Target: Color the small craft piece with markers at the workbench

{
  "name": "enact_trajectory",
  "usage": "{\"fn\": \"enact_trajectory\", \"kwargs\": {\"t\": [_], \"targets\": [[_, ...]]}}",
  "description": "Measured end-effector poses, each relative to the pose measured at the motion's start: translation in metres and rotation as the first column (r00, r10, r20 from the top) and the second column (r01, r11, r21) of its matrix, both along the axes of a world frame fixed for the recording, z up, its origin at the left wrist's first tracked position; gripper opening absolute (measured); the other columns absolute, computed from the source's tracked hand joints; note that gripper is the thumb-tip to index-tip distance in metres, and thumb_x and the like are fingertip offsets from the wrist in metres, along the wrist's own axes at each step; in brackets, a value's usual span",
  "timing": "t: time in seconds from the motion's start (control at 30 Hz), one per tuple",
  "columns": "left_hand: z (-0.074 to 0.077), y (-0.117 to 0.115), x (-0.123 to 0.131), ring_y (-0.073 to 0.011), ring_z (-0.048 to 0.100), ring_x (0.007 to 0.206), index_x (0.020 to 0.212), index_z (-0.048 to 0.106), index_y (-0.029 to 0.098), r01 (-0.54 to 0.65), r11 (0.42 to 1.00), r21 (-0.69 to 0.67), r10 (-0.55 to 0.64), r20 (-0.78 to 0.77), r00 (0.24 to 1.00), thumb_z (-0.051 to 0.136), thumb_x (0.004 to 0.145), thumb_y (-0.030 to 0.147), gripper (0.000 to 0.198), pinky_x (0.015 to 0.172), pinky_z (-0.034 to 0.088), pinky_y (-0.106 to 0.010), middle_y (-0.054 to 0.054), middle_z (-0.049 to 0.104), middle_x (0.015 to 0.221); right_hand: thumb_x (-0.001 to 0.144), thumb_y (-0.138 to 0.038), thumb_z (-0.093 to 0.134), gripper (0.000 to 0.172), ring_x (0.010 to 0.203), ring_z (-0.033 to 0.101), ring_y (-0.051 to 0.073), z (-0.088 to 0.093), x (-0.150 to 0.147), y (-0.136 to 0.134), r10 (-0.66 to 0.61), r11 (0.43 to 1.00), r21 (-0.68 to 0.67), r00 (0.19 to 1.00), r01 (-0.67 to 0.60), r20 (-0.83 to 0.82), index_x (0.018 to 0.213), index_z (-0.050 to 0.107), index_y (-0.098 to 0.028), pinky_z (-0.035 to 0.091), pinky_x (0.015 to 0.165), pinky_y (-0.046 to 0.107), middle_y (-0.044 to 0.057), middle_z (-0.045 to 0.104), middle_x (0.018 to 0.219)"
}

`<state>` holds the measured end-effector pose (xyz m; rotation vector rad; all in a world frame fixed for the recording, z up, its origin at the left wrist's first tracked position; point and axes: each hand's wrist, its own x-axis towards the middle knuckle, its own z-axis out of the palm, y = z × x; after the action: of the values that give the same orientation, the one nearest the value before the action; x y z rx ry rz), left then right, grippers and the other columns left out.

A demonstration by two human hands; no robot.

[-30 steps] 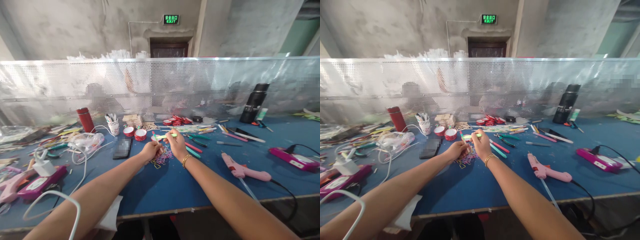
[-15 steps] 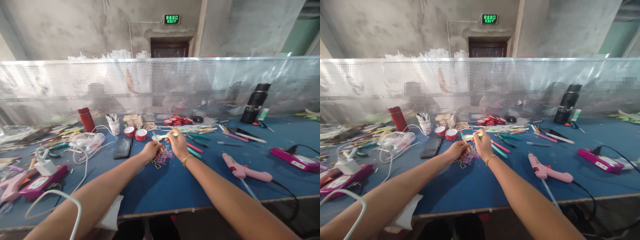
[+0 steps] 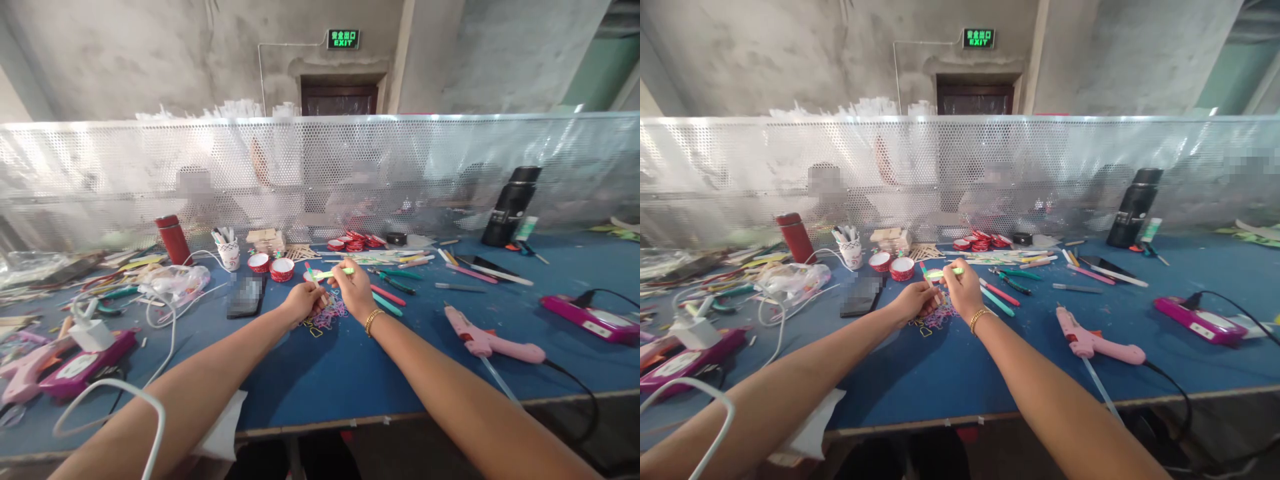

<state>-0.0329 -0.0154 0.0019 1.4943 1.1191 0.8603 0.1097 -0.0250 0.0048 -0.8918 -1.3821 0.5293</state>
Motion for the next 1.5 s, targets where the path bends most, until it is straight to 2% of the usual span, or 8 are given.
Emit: {"fn": "enact_trajectory", "kwargs": {"t": [0.5,0.63,0.8,0.93,1.1,1.23,1.4,1.5], "targets": [[-0.0005,0.001,-0.0004,-0.0058,0.043,0.038,0.067,0.057,0.014,0.002,1.0,-0.003,-0.002,0.009,1.0,0.055,0.085,0.035,0.027,0.042,0.03,-0.019,0.003,0.051,0.048,0.086,-0.034,0.049,0.019,0.056,0.061,0.016,-0.0015,0.0013,0.0012,-0.049,0.999,-0.002,0.999,0.049,0.002,0.072,0.052,-0.022,0.046,0.058,0.026,-0.001,0.063,0.06],[-0.0001,0.001,-0.0006,-0.0059,0.043,0.038,0.068,0.057,0.014,0.002,1.0,-0.006,-0.002,0.006,1.0,0.054,0.085,0.034,0.027,0.042,0.031,-0.019,0.003,0.05,0.048,0.085,-0.034,0.05,0.018,0.056,0.06,0.015,-0.0012,0.0008,0.0,-0.003,1.0,-0.006,1.0,0.003,0.01,0.072,0.052,-0.022,0.047,0.058,0.026,-0.001,0.063,0.06],[0.0006,0.0008,-0.0005,-0.0056,0.042,0.038,0.067,0.057,0.014,0.004,1.0,0.003,-0.004,-0.007,1.0,0.049,0.088,0.028,0.026,0.041,0.03,-0.018,0.003,0.051,0.048,0.085,-0.035,0.05,0.019,0.057,0.061,0.015,0.0005,0.0006,-0.0005,-0.051,0.999,-0.014,0.999,0.051,0.003,0.071,0.052,-0.021,0.046,0.058,0.026,-0.001,0.063,0.06],[0.0016,-0.0006,-0.0002,-0.0055,0.042,0.037,0.066,0.056,0.014,0.004,1.0,-0.001,-0.004,0.003,1.0,0.046,0.089,0.026,0.027,0.041,0.029,-0.018,0.003,0.05,0.048,0.085,-0.033,0.05,0.018,0.056,0.06,0.015,0.0002,0.0003,0.0001,-0.001,1.0,-0.013,1.0,0.001,0.003,0.071,0.052,-0.021,0.045,0.057,0.025,-0.001,0.061,0.059],[0.0029,-0.002,0.0,-0.0059,0.042,0.037,0.066,0.057,0.014,-0.011,1.0,-0.011,0.011,-0.002,1.0,0.05,0.087,0.028,0.027,0.041,0.03,-0.019,0.003,0.05,0.047,0.085,-0.033,0.05,0.018,0.055,0.059,0.015,-0.0007,0.0004,0.0004,-0.044,0.999,-0.013,0.999,0.044,0.0,0.071,0.052,-0.021,0.045,0.056,0.025,-0.001,0.062,0.059],[0.0024,-0.0012,-0.0002,-0.0057,0.042,0.037,0.065,0.056,0.015,-0.005,1.0,-0.01,0.005,0.014,1.0,0.051,0.087,0.03,0.027,0.041,0.029,-0.019,0.003,0.05,0.047,0.085,-0.033,0.05,0.018,0.055,0.06,0.015,-0.0014,-0.0001,0.0008,0.003,1.0,-0.013,1.0,-0.003,0.009,0.072,0.052,-0.021,0.046,0.057,0.025,-0.001,0.062,0.059],[0.0012,-0.0002,-0.0003,-0.0062,0.043,0.037,0.067,0.057,0.014,-0.001,1.0,-0.003,0.001,0.01,1.0,0.048,0.088,0.028,0.027,0.041,0.03,-0.019,0.003,0.05,0.047,0.085,-0.032,0.05,0.018,0.056,0.06,0.015,-0.0005,0.0003,0.0007,-0.043,0.999,-0.008,0.999,0.043,0.002,0.072,0.052,-0.021,0.046,0.057,0.026,-0.001,0.063,0.059],[0.0005,0.0001,-0.0005,-0.0058,0.042,0.037,0.066,0.057,0.014,-0.001,1.0,-0.006,0.001,0.012,1.0,0.05,0.088,0.029,0.027,0.041,0.029,-0.018,0.003,0.05,0.047,0.085,-0.032,0.05,0.017,0.056,0.06,0.015,-0.0002,0.0003,0.0006,-0.012,1.0,-0.007,1.0,0.012,-0.009,0.072,0.052,-0.021,0.046,0.058,0.026,-0.001,0.062,0.059]]}}
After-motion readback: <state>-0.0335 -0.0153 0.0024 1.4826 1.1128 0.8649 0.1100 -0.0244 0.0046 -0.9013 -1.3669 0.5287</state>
